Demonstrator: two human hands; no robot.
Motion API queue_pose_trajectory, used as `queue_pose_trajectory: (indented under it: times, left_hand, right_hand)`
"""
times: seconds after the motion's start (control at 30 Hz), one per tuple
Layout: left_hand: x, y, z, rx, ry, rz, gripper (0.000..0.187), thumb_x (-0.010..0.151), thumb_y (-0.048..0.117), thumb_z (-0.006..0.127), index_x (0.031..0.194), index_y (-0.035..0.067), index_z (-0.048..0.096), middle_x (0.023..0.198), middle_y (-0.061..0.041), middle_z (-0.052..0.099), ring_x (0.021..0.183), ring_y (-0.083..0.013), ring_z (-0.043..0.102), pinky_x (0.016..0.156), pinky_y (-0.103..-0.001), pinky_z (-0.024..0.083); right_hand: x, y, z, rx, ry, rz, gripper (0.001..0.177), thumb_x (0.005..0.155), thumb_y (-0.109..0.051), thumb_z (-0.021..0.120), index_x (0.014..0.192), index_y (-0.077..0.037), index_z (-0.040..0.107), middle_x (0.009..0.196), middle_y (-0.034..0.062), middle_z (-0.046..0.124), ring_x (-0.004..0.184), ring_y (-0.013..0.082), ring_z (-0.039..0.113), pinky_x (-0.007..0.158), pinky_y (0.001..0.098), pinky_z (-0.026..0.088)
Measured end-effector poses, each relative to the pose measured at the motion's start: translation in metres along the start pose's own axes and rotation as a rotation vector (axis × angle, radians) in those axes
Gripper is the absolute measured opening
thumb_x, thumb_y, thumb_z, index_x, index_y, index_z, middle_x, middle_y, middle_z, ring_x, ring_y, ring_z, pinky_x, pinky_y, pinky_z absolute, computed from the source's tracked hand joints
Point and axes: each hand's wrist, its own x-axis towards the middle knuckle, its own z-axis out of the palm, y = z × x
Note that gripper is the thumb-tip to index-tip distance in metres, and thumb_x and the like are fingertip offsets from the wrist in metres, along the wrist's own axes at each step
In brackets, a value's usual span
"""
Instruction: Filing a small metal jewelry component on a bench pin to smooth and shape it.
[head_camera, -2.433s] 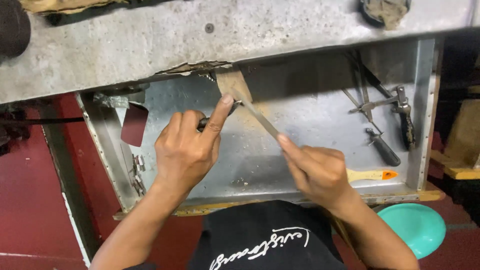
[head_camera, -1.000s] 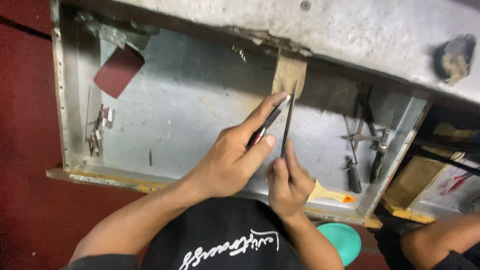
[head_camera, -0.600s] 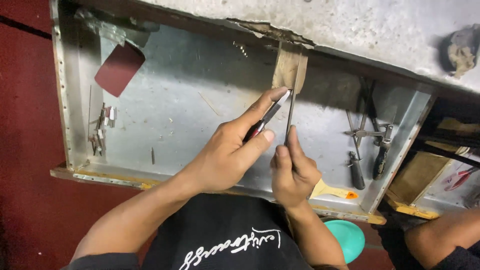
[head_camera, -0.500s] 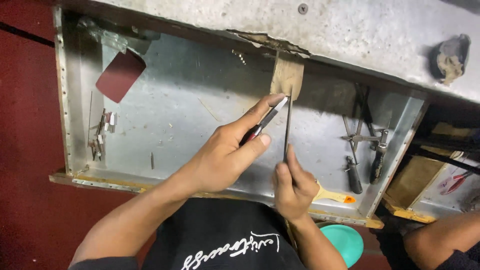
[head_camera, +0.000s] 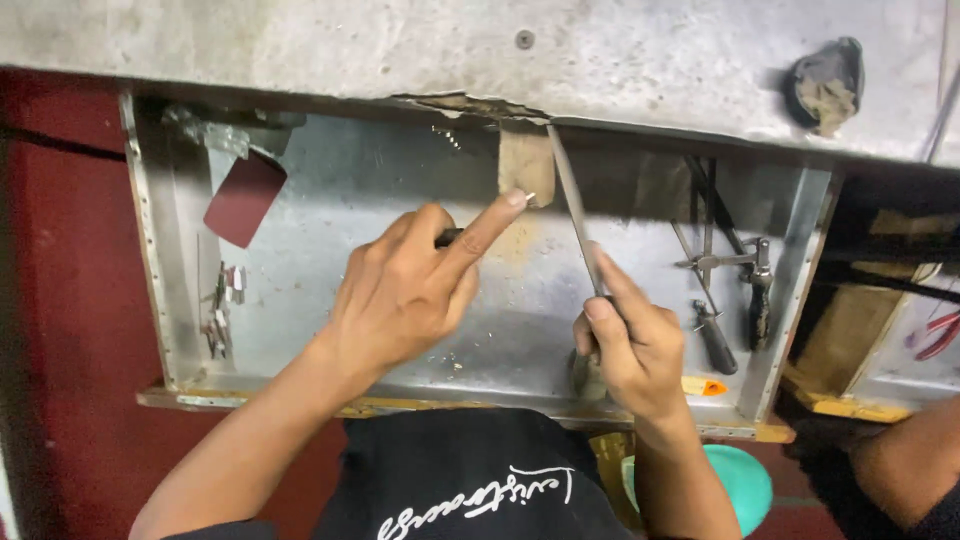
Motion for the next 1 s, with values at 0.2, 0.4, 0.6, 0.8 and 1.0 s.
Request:
queue_pose_trajectory:
  times: [0.2, 0.4, 0.6, 0.8, 1.0]
  left_hand:
    - [0.000, -0.017, 0.005, 0.452, 0.185, 0.157, 0.090, 0.086, 0.013, 0.072, 0.161, 0.047, 0.037, 0.083, 0.001, 0.039, 0.065, -0.0182, 0.042, 0.042, -0.030, 0.041]
    - [0.003, -0.027, -0.001, 0.606, 0.221, 0.258, 0.071, 0.107, 0.009, 0.055, 0.165, 0.043, 0.031, 0.081, 0.001, 0.038, 0.063, -0.0170, 0.038, 0.045, -0.027, 0.037]
    - [0.005, -0.029, -0.005, 0.675, 0.217, 0.300, 0.083, 0.099, -0.003, 0.048, 0.166, 0.041, 0.027, 0.079, 0.001, 0.034, 0.062, -0.0158, 0.033, 0.045, -0.027, 0.034]
    - [0.006, -0.025, -0.010, 0.621, 0.214, 0.288, 0.074, 0.104, 0.001, 0.051, 0.164, 0.041, 0.034, 0.080, 0.001, 0.036, 0.063, -0.0169, 0.035, 0.048, -0.027, 0.036]
    - [0.003, -0.027, -0.006, 0.633, 0.202, 0.281, 0.073, 0.107, 0.004, 0.054, 0.165, 0.041, 0.031, 0.081, 0.001, 0.036, 0.063, -0.0162, 0.035, 0.046, -0.027, 0.034]
  right_hand:
    - [-0.022, 0.012, -0.002, 0.146, -0.172, 0.046, 0.047, 0.105, -0.009, 0.047, 0.151, 0.001, 0.045, 0.052, 0.0010, 0.042, 0.045, 0.0127, 0.043, 0.050, 0.0236, 0.045]
    - [-0.002, 0.007, -0.005, -0.039, -0.157, -0.069, 0.043, 0.105, -0.010, 0.050, 0.147, 0.000, 0.052, 0.052, -0.0009, 0.048, 0.044, 0.0088, 0.045, 0.053, 0.0212, 0.047]
    - [-0.006, 0.001, -0.006, -0.159, -0.121, -0.205, 0.041, 0.103, -0.002, 0.056, 0.144, 0.004, 0.053, 0.147, 0.0176, 0.058, 0.044, 0.0068, 0.036, 0.044, 0.0231, 0.034]
    - [-0.014, 0.004, -0.013, -0.244, -0.134, -0.228, 0.045, 0.102, 0.001, 0.057, 0.147, 0.002, 0.052, 0.148, 0.0138, 0.059, 0.048, 0.0104, 0.031, 0.047, 0.0253, 0.035]
    - [0.004, -0.023, 0.000, -0.390, -0.110, -0.323, 0.048, 0.102, 0.004, 0.062, 0.148, 0.003, 0.049, 0.144, 0.0138, 0.065, 0.042, 0.0107, 0.035, 0.043, 0.0282, 0.036]
